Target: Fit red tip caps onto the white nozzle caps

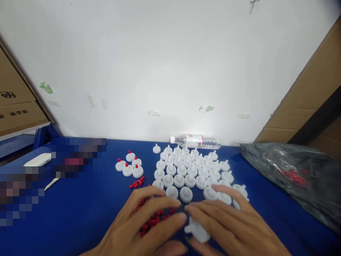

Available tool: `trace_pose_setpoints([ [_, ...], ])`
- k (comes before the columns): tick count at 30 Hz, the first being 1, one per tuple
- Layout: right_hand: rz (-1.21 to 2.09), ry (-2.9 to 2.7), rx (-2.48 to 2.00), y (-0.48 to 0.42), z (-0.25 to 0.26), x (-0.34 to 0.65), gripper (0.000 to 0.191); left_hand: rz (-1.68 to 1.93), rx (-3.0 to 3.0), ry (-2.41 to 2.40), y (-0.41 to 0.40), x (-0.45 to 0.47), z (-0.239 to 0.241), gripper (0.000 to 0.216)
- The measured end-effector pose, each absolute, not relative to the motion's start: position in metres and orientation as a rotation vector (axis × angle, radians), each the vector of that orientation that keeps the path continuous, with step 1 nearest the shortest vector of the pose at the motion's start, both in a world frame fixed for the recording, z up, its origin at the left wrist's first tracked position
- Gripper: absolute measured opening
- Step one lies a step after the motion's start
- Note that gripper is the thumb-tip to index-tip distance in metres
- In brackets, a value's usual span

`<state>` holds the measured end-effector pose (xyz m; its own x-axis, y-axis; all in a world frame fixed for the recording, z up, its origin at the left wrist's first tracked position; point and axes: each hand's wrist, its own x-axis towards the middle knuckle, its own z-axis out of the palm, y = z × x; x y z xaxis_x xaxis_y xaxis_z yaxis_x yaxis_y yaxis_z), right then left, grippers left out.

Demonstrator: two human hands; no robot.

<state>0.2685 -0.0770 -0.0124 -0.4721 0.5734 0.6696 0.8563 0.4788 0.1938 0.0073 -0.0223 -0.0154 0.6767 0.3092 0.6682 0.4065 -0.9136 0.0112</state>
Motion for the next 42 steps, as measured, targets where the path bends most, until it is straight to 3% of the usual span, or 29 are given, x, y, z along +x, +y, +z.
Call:
trace_pose_setpoints([
  [6,-0.686,-2.203,-1.168,-0.076,-0.002,0.271,0.03,-1.067,-2.704,-0.655,-0.017,0.02,-0.03,0.023],
  [13,-0.626,-2.238,-1.195,-0.077,-0.01,0.263,0.037,-0.829,-2.694,-0.666,-0.017,0.023,-0.04,0.02],
  [21,-0.589,-2.243,-1.184,-0.08,-0.014,0.258,0.04,-0.953,-2.752,-0.563,-0.019,0.028,-0.039,0.036],
  [35,-0.605,-2.254,-1.102,-0.088,-0.009,0.258,0.032,-1.247,-2.788,-0.535,-0.02,0.025,-0.031,0.015],
  [42,-0.798,-2.267,-1.092,-0.089,-0.02,0.255,0.039,-1.207,-2.798,-0.485,-0.02,0.028,-0.031,0.034],
])
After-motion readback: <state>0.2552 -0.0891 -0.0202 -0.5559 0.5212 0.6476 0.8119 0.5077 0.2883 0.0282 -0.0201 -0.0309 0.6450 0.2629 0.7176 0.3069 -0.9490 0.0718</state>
